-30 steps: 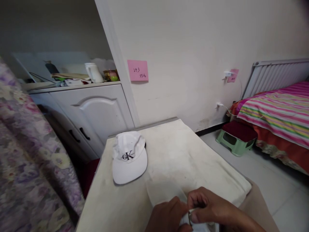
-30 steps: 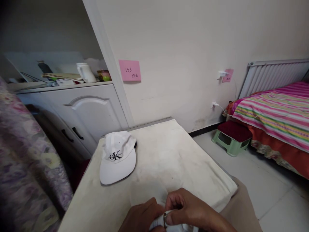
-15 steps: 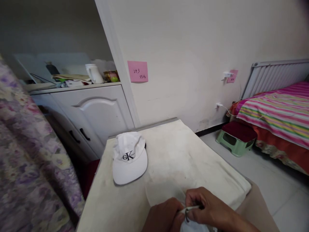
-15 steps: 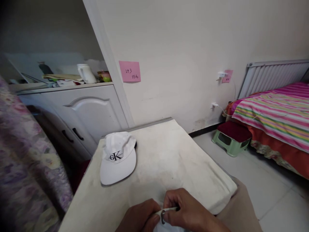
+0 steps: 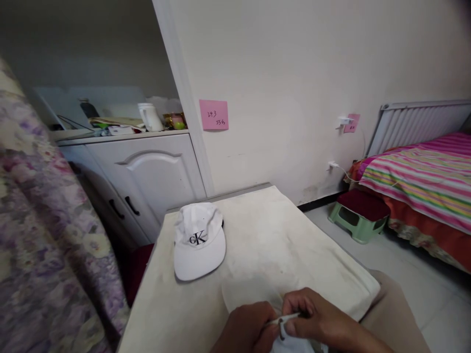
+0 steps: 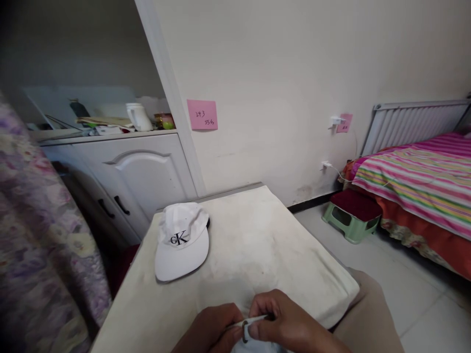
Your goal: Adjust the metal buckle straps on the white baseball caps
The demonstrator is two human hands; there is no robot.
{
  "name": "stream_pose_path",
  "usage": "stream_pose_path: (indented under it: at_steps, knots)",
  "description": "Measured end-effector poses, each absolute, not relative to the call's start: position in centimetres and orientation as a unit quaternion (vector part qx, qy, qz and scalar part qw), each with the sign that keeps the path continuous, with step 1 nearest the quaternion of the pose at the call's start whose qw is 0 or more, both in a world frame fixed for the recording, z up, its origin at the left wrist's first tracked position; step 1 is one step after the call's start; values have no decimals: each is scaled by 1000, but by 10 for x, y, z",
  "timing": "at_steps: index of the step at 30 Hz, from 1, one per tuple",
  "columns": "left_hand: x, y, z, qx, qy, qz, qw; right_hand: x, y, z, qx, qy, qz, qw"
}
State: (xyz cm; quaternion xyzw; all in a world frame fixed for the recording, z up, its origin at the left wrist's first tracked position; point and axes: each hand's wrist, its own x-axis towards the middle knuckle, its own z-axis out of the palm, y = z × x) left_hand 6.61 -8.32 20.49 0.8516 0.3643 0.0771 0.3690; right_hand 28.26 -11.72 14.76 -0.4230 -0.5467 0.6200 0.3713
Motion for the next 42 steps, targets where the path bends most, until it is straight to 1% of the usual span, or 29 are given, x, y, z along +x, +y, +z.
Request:
stream_pose_path:
  at_steps: [6, 12, 17, 20, 23, 25, 30, 35, 42]
  knots:
    - [75, -82, 196, 835, 373, 78, 397, 279, -115, 147, -445, -556, 598, 367]
    - [74, -78, 191, 797, 366, 96, 471, 293, -113, 151, -396, -565, 637, 344]
    - [71, -75, 193, 789, 360, 70, 493, 299, -113, 151, -420, -559, 629, 341]
    - [71, -76, 200, 799, 368, 33, 474, 296, -113, 148, -430, -557, 626, 336]
    - [71, -80, 207, 813, 396, 27, 427, 294, -114, 147, -441, -554, 625, 329]
    - [71, -82, 209, 819, 397, 25, 414, 292, -114, 147, -447, -556, 620, 326]
    - [74, -83, 200, 824, 364, 57, 430, 290, -115, 152, -450, -565, 613, 321]
    - [74, -80, 199, 796, 341, 48, 497, 290, -117, 154, -457, -563, 607, 326]
    - [79, -80, 207, 801, 368, 31, 472, 291, -117, 141, -467, -570, 590, 330]
